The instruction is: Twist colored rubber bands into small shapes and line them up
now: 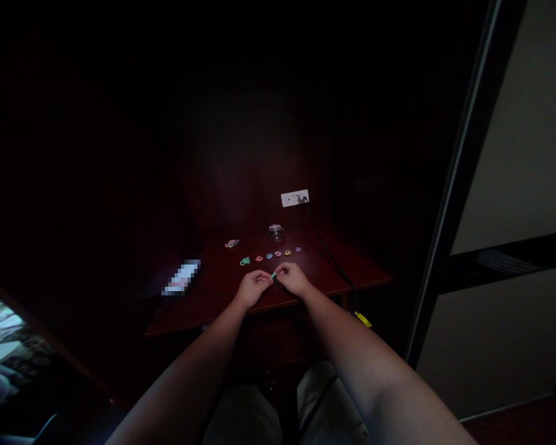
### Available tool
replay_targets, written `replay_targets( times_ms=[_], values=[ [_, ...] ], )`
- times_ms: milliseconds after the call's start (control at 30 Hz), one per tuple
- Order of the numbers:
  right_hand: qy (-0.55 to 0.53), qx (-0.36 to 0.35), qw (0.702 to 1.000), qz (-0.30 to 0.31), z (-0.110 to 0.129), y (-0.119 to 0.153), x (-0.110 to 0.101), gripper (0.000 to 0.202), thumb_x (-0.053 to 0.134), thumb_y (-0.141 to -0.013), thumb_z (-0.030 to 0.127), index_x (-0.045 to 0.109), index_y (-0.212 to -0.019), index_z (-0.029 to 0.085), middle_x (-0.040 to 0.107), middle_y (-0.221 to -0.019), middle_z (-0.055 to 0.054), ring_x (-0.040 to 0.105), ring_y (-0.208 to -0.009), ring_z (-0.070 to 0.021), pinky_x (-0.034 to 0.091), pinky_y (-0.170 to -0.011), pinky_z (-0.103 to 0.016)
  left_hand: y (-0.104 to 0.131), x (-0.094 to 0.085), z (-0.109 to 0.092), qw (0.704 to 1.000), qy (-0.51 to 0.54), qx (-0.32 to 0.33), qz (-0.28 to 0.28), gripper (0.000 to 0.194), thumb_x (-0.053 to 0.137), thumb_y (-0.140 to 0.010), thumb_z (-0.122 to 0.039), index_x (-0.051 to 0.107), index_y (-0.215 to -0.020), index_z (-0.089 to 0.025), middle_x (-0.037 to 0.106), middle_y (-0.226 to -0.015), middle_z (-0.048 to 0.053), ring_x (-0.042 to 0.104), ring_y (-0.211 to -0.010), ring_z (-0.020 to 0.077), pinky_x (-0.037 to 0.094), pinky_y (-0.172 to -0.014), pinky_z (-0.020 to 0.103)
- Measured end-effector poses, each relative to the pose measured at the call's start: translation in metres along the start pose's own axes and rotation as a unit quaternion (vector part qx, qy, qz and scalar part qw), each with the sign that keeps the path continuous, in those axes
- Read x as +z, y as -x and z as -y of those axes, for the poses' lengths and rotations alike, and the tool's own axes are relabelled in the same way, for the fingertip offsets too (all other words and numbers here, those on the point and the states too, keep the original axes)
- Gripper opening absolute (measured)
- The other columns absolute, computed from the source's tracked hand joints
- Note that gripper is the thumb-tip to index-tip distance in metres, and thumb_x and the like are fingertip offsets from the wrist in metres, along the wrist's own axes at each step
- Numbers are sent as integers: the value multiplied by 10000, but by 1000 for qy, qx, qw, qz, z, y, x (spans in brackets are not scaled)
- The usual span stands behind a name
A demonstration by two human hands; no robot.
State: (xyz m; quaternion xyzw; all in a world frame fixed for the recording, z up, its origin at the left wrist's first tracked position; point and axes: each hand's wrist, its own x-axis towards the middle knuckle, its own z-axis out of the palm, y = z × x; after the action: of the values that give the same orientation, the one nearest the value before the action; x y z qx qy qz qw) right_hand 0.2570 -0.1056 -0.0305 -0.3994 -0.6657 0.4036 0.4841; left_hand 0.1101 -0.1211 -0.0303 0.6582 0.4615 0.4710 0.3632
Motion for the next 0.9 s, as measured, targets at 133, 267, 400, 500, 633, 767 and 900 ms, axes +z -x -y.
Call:
replay_targets(
  times_ms=[133, 267, 400, 500, 633, 767, 900],
  values=[
    [-19, 1, 1000, -12, 4, 1, 0, 94, 459, -608, 153, 521, -676, 140, 475, -468, 50, 438, -371, -67, 335, -370, -174, 0, 0, 0, 1000, -7, 3, -2, 205, 619, -595, -287, 576, -678, -105, 570, -576, 15, 495, -507, 79, 359, -489, 178],
    [-21, 12, 1000, -10, 9, 4, 0, 98, 453, -642, 206, 529, -644, 144, 472, -419, 45, 435, -359, -79, 317, -360, -181, 1, -1, 0, 1000, -10, 11, -9, 204, 617, -594, -298, 576, -669, -113, 561, -559, 2, 486, -500, 79, 358, -493, 183],
    [-1, -2, 1000, 7, 10, 6, -1, 156, 508, -649, 285, 538, -603, 139, 480, -429, 36, 433, -382, -78, 322, -387, -188, 2, 0, 0, 1000, -16, 22, -15, 195, 612, -600, -294, 572, -666, -114, 567, -583, 8, 493, -524, 81, 374, -515, 187],
    [23, -8, 1000, 13, 10, 7, -1, 189, 524, -648, 318, 540, -598, 137, 470, -432, 36, 423, -393, -78, 316, -396, -190, 2, 1, 0, 998, -36, 37, -25, 188, 611, -605, -287, 577, -669, -114, 569, -599, 14, 495, -544, 82, 387, -537, 189],
    [45, -18, 999, 17, 10, 8, -1, 198, 519, -653, 325, 535, -598, 135, 473, -453, 32, 420, -409, -78, 316, -411, -193, 2, 2, 1, 997, -60, 45, -30, 194, 597, -621, -298, 589, -680, -113, 579, -615, 22, 499, -550, 86, 388, -536, 191],
    [43, -24, 999, 20, 7, 6, 0, 160, 525, -640, 290, 540, -629, 131, 471, -485, 31, 416, -431, -76, 316, -426, -191, 1, 1, 3, 997, -54, 39, -26, 211, 565, -650, -316, 597, -686, -110, 599, -633, 38, 519, -560, 96, 396, -537, 196],
    [36, -21, 999, 31, 5, 6, 1, 132, 522, -631, 259, 539, -642, 129, 462, -485, 34, 400, -429, -69, 310, -428, -187, 1, 0, 4, 998, -55, 26, -33, 200, 571, -640, -302, 597, -692, -110, 595, -595, 33, 520, -538, 96, 387, -512, 189]
  ],
)
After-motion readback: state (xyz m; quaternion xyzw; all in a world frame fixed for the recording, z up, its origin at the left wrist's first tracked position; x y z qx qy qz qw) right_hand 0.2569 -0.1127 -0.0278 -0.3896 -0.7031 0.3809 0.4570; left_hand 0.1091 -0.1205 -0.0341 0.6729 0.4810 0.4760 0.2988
